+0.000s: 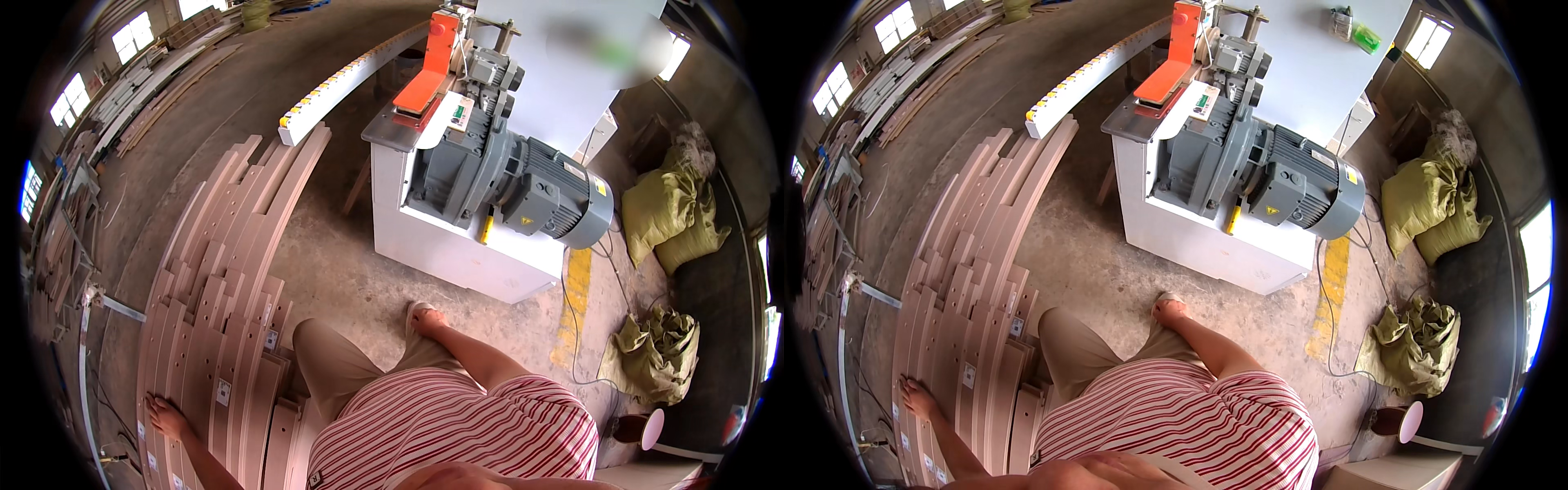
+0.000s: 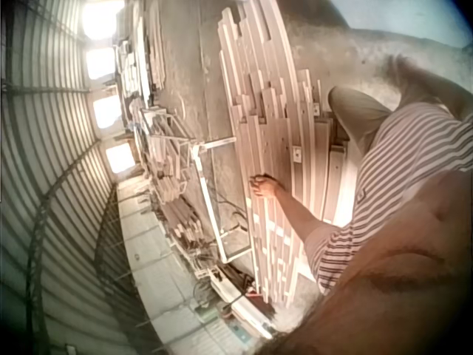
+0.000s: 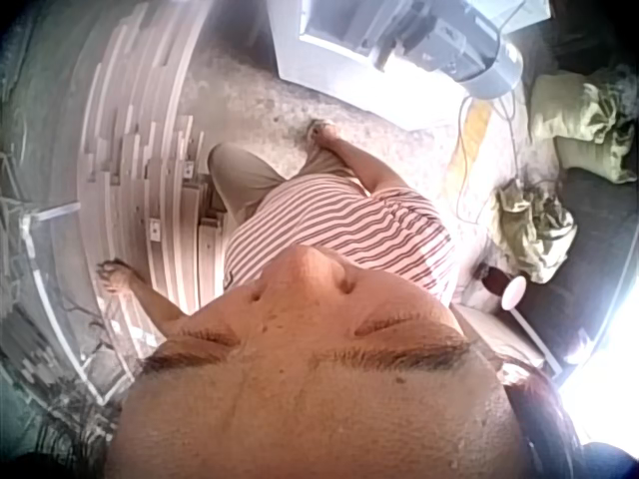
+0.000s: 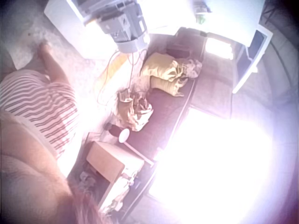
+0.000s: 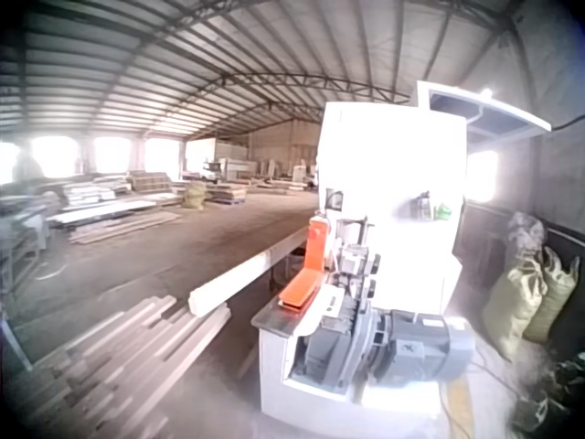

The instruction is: The person repeatedly picks up thin wooden planks from a pile and places them onto a stack. The person handles the planks by hand, moving them from one location to another within the workshop.

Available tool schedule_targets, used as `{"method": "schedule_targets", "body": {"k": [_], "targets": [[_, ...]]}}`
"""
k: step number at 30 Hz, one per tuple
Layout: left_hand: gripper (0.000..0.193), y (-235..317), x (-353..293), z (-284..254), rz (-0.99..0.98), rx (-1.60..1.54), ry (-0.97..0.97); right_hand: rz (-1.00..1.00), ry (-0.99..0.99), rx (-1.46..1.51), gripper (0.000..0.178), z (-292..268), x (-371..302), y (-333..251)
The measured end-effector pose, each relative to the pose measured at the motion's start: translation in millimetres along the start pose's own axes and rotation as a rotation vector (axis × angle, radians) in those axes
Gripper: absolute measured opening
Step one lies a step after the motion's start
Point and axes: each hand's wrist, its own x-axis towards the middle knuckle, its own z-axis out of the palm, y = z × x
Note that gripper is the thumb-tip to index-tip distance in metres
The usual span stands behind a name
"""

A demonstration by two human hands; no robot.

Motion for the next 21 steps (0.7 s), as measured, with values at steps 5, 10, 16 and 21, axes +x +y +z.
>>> {"method": "schedule_targets", "body": {"k": [5, 10, 16, 21], "targets": [[0.047, 1.8, -0.9, -4.8, -0.003, 0.031, -0.012, 0.016, -0.005, 0.032, 0.03, 4.4, 5.7, 4.7], [0.047, 6.3, -0.5, -5.2, -0.019, -0.023, -0.034, 0.035, -0.024, 0.088, 0.023, 10.8, 11.8, 16.8], [0.048, -13.5, 1.9, 9.0, -0.033, -0.018, -0.006, 0.009, -0.078, 0.024, 0.021, 2.1, 6.9, -1.3], [0.048, 20.8, -4.2, -29.8, -0.056, -0.008, -0.121, -0.059, -0.109, 0.32, 0.019, 10.6, 24.4, 25.5]]}}
